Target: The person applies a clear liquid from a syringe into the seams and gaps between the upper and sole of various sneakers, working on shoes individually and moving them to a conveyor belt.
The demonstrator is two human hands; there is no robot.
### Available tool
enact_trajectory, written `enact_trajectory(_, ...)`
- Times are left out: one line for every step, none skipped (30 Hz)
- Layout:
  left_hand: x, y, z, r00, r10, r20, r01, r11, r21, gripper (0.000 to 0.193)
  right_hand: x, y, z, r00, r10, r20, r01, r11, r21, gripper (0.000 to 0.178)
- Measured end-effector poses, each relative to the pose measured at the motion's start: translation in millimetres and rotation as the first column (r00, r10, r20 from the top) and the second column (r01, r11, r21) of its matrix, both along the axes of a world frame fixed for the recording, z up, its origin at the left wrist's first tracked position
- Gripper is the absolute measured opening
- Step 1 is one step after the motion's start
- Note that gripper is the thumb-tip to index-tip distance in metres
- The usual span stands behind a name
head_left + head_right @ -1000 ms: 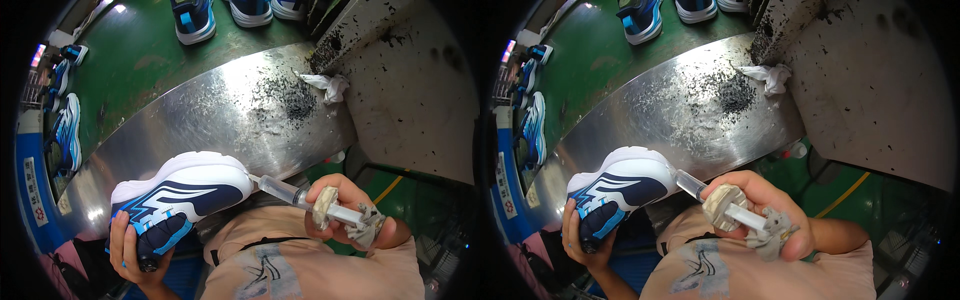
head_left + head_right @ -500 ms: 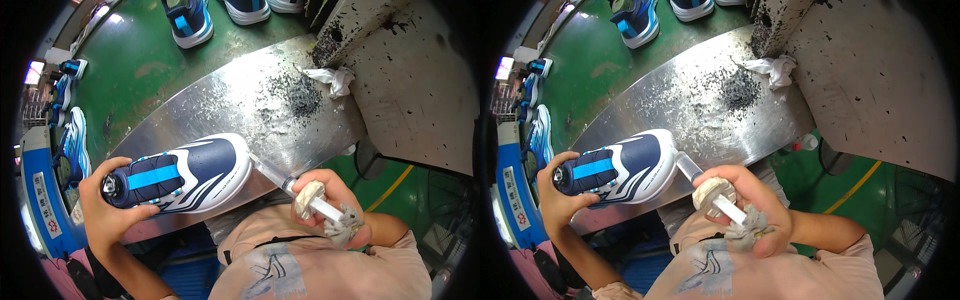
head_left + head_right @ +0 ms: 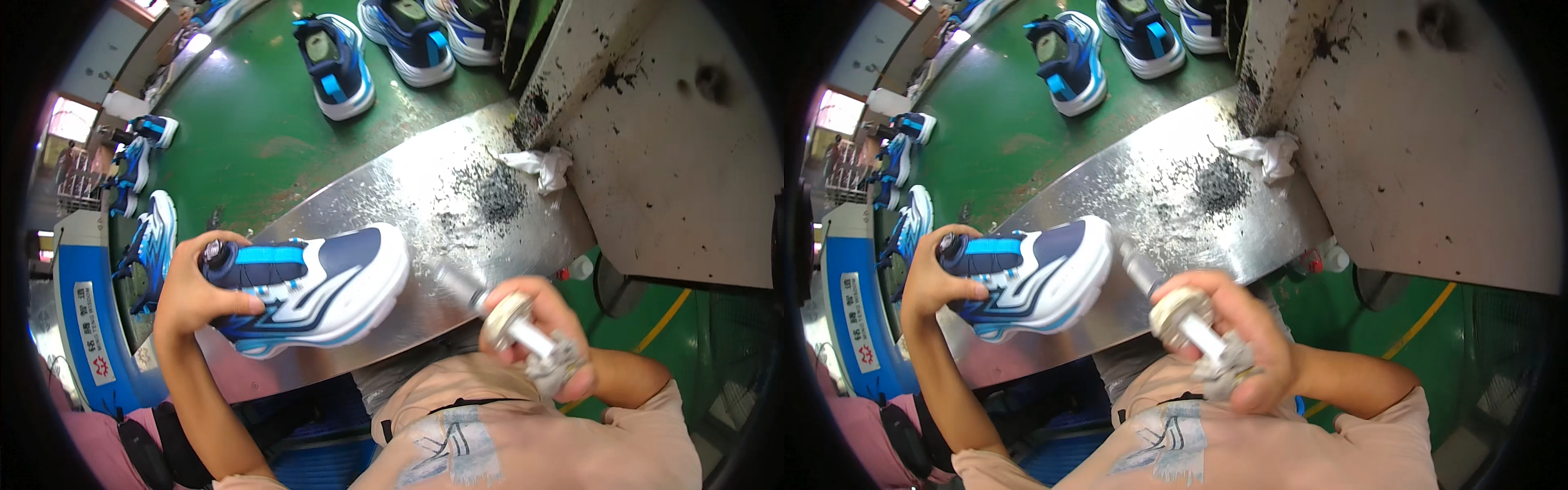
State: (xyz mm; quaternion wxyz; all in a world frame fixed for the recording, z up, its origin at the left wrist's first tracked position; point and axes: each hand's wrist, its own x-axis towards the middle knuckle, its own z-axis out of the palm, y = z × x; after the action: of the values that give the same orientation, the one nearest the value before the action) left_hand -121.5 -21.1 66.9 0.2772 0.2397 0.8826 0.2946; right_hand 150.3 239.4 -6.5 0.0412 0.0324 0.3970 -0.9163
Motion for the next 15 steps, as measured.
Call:
enact_trajectory(-10.1,-5.5,-0.3,0.998,0.046,0.042,-0.048,0.997,0.058,0.064,-4.8,7.5,-1.1,0.996,-0.071,-0.062,0.076,0.993,0.086,0.114)
enact_trajectory(-19.3,-16.4,5.8,0.993,0.09,0.076,-0.098,0.989,0.112,0.063,-10.6,13.2,-0.6,0.981,-0.135,-0.139,0.156,0.975,0.158,0.115)
enact_trajectory(-30.5,-32.3,8.3,0.983,0.17,0.076,-0.182,0.963,0.198,0.065,-18.9,17.1,-1.1,0.971,-0.164,-0.176,0.206,0.943,0.26,0.112)
enact_trajectory(-47.4,-44.7,5.2,0.974,0.206,0.091,-0.225,0.916,0.332,0.068,-27.0,18.3,-15.0,0.94,-0.213,-0.268,0.296,0.897,0.328,0.104)
enact_trajectory(-56.0,-32.8,4.9,0.953,0.299,0.057,-0.295,0.866,0.403,0.067,-30.9,24.5,-30.0,0.938,-0.176,-0.298,0.311,0.804,0.506,0.1)
enact_trajectory(-68.6,-11.9,0.5,0.921,0.387,0.041,-0.359,0.802,0.477,0.066,-31.1,32.9,-43.9,0.94,-0.136,-0.312,0.319,0.672,0.669,0.096)
enact_trajectory(-85.3,5.7,-12.5,0.873,0.487,-0.026,-0.387,0.725,0.57,0.064,-32.6,36.0,-54.7,0.922,-0.109,-0.372,0.368,0.55,0.75,0.091)
enact_trajectory(-103.8,23.4,-36.6,0.806,0.588,-0.075,-0.406,0.64,0.653,0.061,-32.9,37.2,-59.0,0.926,-0.078,-0.369,0.359,0.487,0.796,0.088)
enact_trajectory(-109.2,41.7,-57.6,0.743,0.5,-0.445,-0.191,0.795,0.576,0.056,-31.1,36.8,-62.7,0.926,-0.057,-0.374,0.36,0.431,0.827,0.088)
enact_trajectory(-116.6,59.4,-77.6,0.58,0.339,-0.741,-0.012,0.913,0.408,0.052,-31.1,36.7,-64.0,0.929,-0.035,-0.369,0.355,0.366,0.86,0.087)
enact_trajectory(-129.7,72.0,-84.1,0.637,0.332,-0.696,-0.147,0.938,0.313,0.046,-33.3,34.4,-62.6,0.91,0.015,-0.415,0.392,0.298,0.87,0.087)
enact_trajectory(-138.2,80.8,-88.5,0.693,0.331,-0.64,-0.265,0.943,0.2,0.042,-35.6,31.1,-60.3,0.89,0.061,-0.453,0.429,0.227,0.874,0.086)
enact_trajectory(-140.7,94.3,-91.3,0.675,0.283,-0.681,-0.267,0.955,0.132,0.041,-37.0,33.9,-61.9,0.872,0.096,-0.48,0.466,0.137,0.874,0.086)
enact_trajectory(-140.6,100.0,-85.2,0.654,0.23,-0.721,-0.276,0.96,0.056,0.04,-36.9,33.0,-62.1,0.878,0.094,-0.469,0.454,0.14,0.88,0.085)
enact_trajectory(-141.6,105.1,-82.7,0.631,0.173,-0.756,-0.286,0.958,-0.019,0.04,-37.2,32.3,-62.8,0.884,0.093,-0.458,0.443,0.145,0.885,0.084)
